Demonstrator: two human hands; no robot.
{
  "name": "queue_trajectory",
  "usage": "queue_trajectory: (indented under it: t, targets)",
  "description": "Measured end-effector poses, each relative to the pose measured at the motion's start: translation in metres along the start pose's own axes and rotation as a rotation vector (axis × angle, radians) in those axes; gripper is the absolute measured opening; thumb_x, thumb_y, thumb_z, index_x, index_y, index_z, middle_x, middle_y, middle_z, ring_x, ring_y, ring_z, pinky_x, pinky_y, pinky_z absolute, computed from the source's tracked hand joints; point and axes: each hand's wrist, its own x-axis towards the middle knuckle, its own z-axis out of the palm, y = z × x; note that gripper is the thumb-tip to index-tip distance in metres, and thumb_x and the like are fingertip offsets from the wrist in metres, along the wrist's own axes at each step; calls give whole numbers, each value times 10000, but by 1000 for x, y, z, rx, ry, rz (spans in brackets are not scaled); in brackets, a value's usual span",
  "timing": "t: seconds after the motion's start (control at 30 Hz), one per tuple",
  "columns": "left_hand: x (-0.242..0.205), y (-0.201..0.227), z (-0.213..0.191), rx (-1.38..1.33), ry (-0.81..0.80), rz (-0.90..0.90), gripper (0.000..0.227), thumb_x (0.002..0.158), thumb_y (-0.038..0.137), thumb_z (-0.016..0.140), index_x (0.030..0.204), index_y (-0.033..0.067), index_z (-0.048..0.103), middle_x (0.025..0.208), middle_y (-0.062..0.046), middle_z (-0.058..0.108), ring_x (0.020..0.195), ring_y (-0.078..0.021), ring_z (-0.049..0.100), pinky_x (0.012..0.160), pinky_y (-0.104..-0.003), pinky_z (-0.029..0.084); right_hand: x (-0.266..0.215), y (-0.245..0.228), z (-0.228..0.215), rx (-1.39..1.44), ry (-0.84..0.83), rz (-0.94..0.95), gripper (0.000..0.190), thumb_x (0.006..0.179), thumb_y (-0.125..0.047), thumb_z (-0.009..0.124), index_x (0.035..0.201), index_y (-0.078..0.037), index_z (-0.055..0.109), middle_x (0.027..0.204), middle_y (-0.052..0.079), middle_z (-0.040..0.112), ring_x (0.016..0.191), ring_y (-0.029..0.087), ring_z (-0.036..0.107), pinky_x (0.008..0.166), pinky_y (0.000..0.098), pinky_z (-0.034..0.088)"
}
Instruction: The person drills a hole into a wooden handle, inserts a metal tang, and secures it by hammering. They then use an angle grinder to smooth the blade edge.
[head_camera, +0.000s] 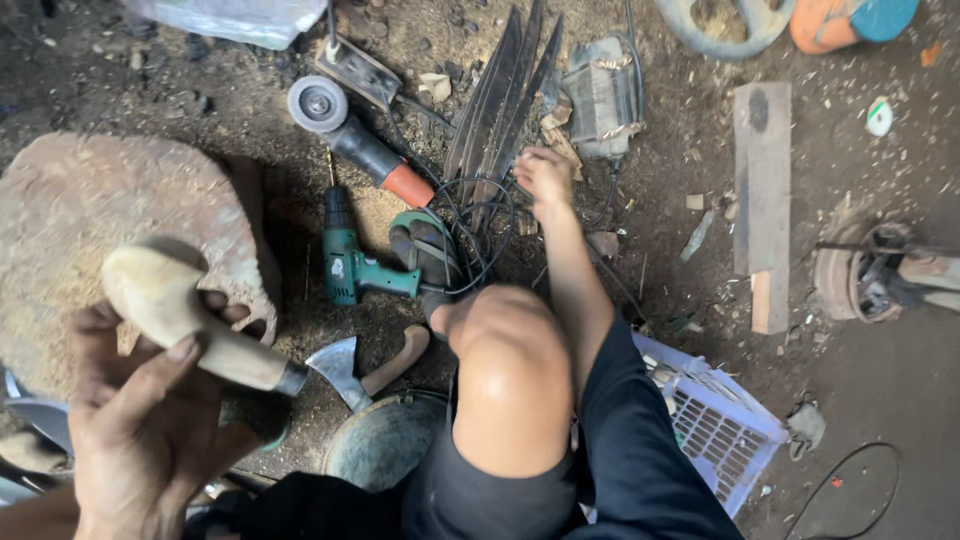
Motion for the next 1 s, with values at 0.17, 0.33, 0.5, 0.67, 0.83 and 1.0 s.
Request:
queue_trajectory:
  t: [0.17,0.33,0.5,0.67,0.83,1.0]
  targets:
    - [21,-8,2,60,101,-71,459,953,-61,594,1345,171,539,1278,-199,623,1235,-341,625,1031,-567,527,46,80,27,-358,74,-138,229,859,-62,720,1073,16,745,983,150,770,923,265,714,803,355,555]
    - [30,-14,-9,159,233,-144,465,934,-53,588,1348,154,543,1238,-178,624,1182,-335,635,925,-575,563,71,114,45,-781,204,-23,412,853,-158,756,1212,17,654,1169,206,727,1068,317,697,972,419,536]
    - [38,-14,2,60,149,-130,567,947,-38,632,1435,196,464,1297,-179,585,1210,-353,601,881,-672,557,88,141,39,-949,308,-63,691,830,-226,851,1290,124,472,1264,308,614,1198,460,539,978,473,421]
    - [51,-31,-19,157,495,-208,763,879,101,685,1551,170,331,1275,-68,585,1179,-216,570,1007,-443,476,91,129,23,-672,150,-7,425,851,-89,836,1124,99,569,1092,226,667,932,346,590,745,430,444]
    - [51,-37,-25,-12,302,-75,441,935,98,703,1330,87,508,1210,-83,633,1121,-221,625,1003,-470,536,92,106,-2,-290,-71,183,184,873,18,805,999,43,674,955,138,720,727,230,638,563,376,454]
    - [47,-27,-16,60,345,-76,430,957,87,669,1348,141,500,1187,-36,649,1101,-191,626,939,-420,523,57,77,-6,-16,-271,-46,175,948,69,742,1094,-11,686,1061,57,710,927,161,665,817,299,537]
